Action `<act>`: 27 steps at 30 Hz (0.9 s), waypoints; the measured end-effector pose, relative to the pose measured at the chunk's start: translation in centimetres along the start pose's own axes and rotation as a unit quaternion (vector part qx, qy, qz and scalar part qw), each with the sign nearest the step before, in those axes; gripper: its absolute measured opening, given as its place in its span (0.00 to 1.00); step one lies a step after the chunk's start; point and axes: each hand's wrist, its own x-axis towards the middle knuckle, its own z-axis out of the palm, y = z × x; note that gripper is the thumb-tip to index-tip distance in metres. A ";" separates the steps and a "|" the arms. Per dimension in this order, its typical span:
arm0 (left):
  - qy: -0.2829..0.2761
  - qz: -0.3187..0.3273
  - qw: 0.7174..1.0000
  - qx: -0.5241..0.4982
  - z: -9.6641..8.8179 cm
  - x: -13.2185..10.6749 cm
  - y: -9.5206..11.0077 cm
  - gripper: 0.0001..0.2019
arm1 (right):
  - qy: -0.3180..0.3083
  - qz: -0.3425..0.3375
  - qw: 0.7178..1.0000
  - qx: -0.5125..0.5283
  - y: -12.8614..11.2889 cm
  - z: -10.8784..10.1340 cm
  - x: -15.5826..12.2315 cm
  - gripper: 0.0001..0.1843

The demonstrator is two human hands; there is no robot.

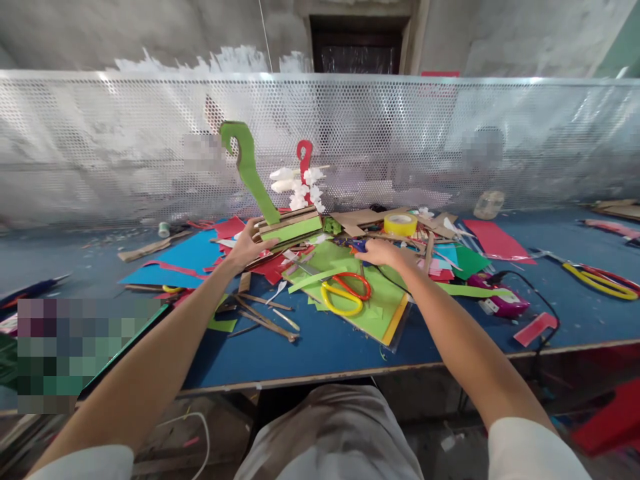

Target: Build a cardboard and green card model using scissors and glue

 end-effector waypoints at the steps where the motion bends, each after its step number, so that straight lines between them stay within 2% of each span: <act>1: 0.011 -0.006 1.000 -0.005 -0.1 0.0 -0.1 0.40 | 0.002 -0.008 1.000 0.021 0.4 -0.3 0.0 0.23; 4: 0.047 -0.014 0.999 -0.013 -0.5 0.1 -0.6 0.39 | 0.043 -0.029 0.990 0.127 1.6 -0.7 -0.1 0.18; 6: 0.056 -0.015 0.998 -0.013 -0.7 0.2 -0.9 0.38 | 0.064 -0.042 0.966 0.246 2.0 -0.8 -0.2 0.15; 10: 0.044 -0.014 0.999 -0.001 -0.1 0.3 -0.8 0.41 | 0.099 -0.128 0.861 0.483 1.5 -0.6 -0.9 0.15; 12: 0.022 0.003 1.000 0.011 0.8 0.2 -0.4 0.42 | 0.127 -0.181 0.818 0.531 1.0 -0.7 -1.5 0.19; 13: 0.011 0.015 1.000 0.017 1.4 0.2 -0.2 0.42 | 0.134 -0.201 0.807 0.539 0.7 -0.8 -1.8 0.20; 17: -0.027 0.062 0.997 0.019 4.1 -0.2 0.9 0.40 | 0.103 -0.267 0.786 0.548 -0.2 -1.1 -2.8 0.21; 20: -0.056 0.078 0.995 0.004 5.7 -0.5 1.4 0.39 | 0.042 -0.302 0.780 0.547 -0.8 -1.3 -3.3 0.22; 23: -0.072 0.084 0.994 -0.001 6.8 -1.0 1.8 0.38 | -0.013 -0.320 0.784 0.532 -1.2 -1.4 -3.5 0.24; 27: -0.098 0.087 0.991 -0.005 7.6 -1.5 2.0 0.37 | -0.028 -0.333 0.782 0.527 -1.4 -1.1 -3.0 0.26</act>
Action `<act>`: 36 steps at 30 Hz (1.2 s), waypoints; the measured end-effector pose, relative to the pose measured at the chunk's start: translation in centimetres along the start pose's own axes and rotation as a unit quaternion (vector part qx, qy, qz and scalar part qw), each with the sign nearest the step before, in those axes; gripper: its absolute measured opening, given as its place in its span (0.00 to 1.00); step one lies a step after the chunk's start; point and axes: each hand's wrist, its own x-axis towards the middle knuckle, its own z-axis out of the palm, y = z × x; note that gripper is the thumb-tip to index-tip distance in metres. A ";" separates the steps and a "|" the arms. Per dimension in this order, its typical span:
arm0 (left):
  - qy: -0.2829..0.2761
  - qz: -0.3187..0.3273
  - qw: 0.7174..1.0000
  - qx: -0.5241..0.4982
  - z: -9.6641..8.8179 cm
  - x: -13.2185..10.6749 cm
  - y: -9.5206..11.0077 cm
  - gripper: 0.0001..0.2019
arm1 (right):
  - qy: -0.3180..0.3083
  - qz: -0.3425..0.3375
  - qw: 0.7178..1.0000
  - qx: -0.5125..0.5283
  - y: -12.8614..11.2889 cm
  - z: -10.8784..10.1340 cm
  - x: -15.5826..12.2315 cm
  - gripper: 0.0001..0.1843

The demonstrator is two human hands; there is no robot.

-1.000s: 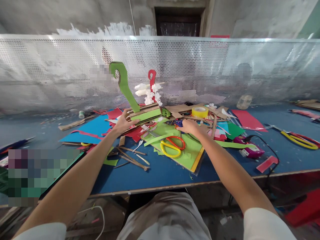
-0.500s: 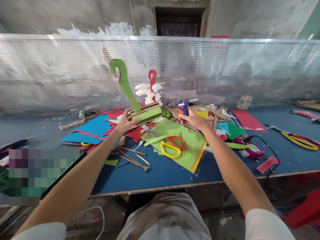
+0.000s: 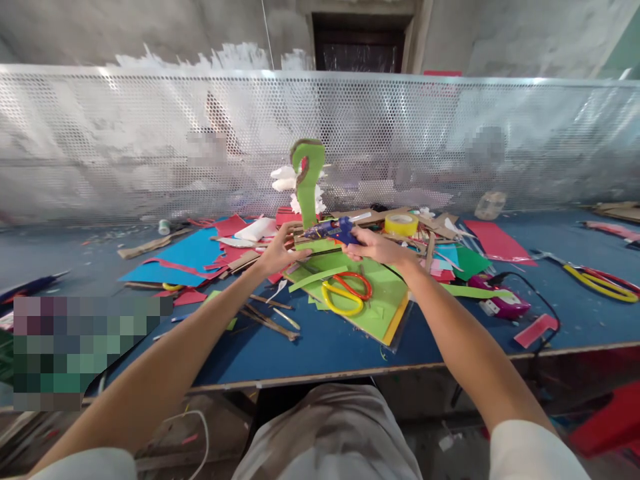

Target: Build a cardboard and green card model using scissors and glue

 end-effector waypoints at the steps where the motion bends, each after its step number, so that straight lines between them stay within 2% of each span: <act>1: -0.005 0.003 1.000 0.001 0.1 0.0 0.0 0.38 | 0.006 -0.006 1.000 0.001 0.2 0.0 0.1 0.26; 4: -0.011 0.017 1.000 0.005 0.3 -0.1 -0.1 0.40 | 0.039 -0.015 0.999 -0.029 0.9 0.2 0.5 0.26; 9: -0.012 0.018 1.000 0.002 0.5 -0.2 0.3 0.41 | 0.109 0.008 0.978 -0.179 0.8 1.2 0.9 0.29; 14: -0.018 0.029 0.999 -0.003 1.0 -0.3 0.8 0.40 | 0.137 -0.026 0.928 -0.346 0.1 1.8 1.0 0.27; 19: -0.016 0.032 0.999 0.019 1.2 -0.3 0.9 0.40 | 0.176 -0.014 0.878 -0.446 -0.1 1.9 0.9 0.24; 24: -0.017 0.044 0.998 0.033 1.2 -0.4 0.8 0.39 | 0.148 -0.030 0.861 -0.485 0.1 1.9 1.1 0.22; 28: -0.022 0.042 0.998 0.036 1.2 -0.4 0.7 0.39 | 0.154 -0.037 0.856 -0.492 0.2 2.1 1.2 0.21; 36: -0.020 0.049 0.998 0.032 1.3 -0.3 0.6 0.39 | 0.152 -0.013 0.845 -0.512 0.1 2.3 1.4 0.20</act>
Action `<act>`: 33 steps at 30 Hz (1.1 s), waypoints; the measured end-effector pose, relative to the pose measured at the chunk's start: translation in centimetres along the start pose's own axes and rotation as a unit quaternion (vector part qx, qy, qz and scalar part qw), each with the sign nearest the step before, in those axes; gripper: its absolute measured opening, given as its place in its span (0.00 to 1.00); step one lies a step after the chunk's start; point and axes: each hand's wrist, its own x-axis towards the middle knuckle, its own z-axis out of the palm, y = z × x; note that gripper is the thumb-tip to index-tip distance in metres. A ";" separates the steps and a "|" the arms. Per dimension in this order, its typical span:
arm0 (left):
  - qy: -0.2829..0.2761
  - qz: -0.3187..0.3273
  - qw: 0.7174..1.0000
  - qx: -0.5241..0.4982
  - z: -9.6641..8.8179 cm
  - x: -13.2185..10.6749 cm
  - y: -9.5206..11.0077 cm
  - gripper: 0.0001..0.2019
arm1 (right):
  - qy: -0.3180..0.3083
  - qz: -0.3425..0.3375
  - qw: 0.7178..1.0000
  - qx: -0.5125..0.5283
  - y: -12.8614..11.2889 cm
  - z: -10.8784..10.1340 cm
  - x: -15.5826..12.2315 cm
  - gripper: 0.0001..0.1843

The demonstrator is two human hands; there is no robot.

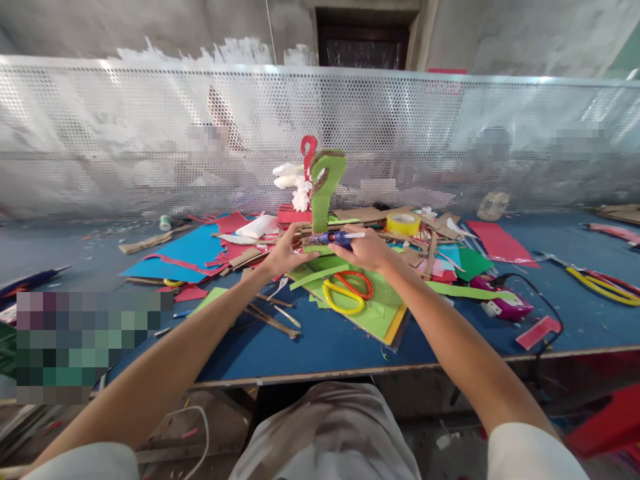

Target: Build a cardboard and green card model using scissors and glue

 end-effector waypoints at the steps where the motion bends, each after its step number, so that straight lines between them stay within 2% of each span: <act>1: 0.001 0.000 1.000 -0.004 0.0 0.0 0.0 0.39 | -0.004 0.002 1.000 -0.003 -0.1 0.0 0.0 0.20; 10: 0.007 -0.013 1.000 -0.022 -0.1 0.0 0.4 0.39 | 0.005 0.020 1.000 -0.023 0.3 0.0 0.0 0.19; 18: 0.017 -0.009 1.000 -0.012 -0.3 0.1 -0.2 0.40 | 0.000 0.011 1.000 -0.009 0.1 -0.1 0.1 0.22; 23: 0.031 -0.004 0.999 -0.008 -0.8 0.2 -0.5 0.39 | 0.050 -0.002 0.998 0.039 1.7 -0.5 -0.1 0.23; 28: 0.039 0.010 0.999 0.001 -1.1 0.2 -0.7 0.38 | 0.053 -0.032 0.991 0.117 2.3 -0.4 -0.1 0.19; 33: 0.039 0.022 0.999 0.022 -1.0 0.3 -0.7 0.38 | 0.079 -0.044 0.993 0.081 1.8 0.2 0.0 0.20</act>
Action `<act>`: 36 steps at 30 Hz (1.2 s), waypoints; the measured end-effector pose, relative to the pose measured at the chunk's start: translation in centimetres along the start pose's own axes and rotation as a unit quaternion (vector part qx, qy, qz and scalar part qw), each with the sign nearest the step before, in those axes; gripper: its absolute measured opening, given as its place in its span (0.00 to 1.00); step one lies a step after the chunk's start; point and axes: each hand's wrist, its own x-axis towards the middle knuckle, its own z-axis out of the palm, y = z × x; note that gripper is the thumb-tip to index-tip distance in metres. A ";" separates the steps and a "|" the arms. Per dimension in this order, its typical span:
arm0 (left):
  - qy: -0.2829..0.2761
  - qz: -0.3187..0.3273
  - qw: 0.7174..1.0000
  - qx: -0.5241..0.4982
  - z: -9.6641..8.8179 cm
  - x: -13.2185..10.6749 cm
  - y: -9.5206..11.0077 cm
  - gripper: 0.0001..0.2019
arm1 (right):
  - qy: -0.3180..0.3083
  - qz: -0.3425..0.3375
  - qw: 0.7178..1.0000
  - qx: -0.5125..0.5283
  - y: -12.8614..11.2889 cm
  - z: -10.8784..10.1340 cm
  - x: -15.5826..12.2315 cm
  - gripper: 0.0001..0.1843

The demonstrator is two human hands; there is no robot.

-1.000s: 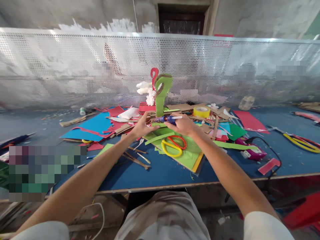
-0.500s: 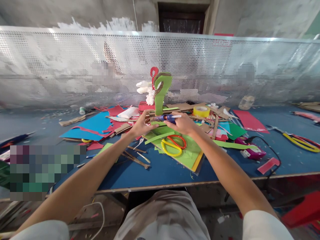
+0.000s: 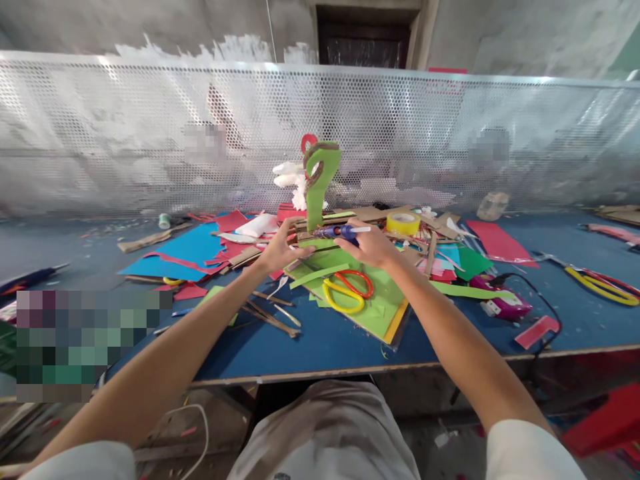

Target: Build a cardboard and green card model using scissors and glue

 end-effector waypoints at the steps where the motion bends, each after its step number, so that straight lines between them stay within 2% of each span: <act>1: 0.001 0.000 1.000 0.005 0.0 0.0 0.0 0.38 | 0.005 -0.002 1.000 -0.012 -0.1 0.1 0.0 0.21; 5: -0.003 0.003 1.000 0.006 0.2 0.0 0.1 0.37 | 0.017 -0.013 0.998 -0.051 -0.6 0.5 0.0 0.23; 9: 0.000 0.012 1.000 0.017 0.1 0.0 -0.2 0.36 | 0.002 -0.030 0.997 -0.069 -1.0 0.7 0.1 0.24; 17: 0.008 -0.027 0.999 -0.016 -0.3 0.0 -0.5 0.38 | 0.014 0.017 0.995 -0.101 0.4 -0.2 0.0 0.26; 24: 0.003 0.009 1.000 0.009 -0.1 0.0 0.0 0.38 | 0.007 0.006 0.995 -0.098 -0.9 0.5 0.2 0.25; 32: 0.015 -0.041 0.999 -0.031 -0.9 0.0 -0.6 0.39 | 0.010 0.060 0.998 -0.034 1.4 -1.4 -0.2 0.22; 36: 0.019 -0.032 0.999 -0.012 -1.2 0.0 -0.2 0.38 | -0.008 0.044 0.999 0.022 1.7 -1.6 -0.3 0.21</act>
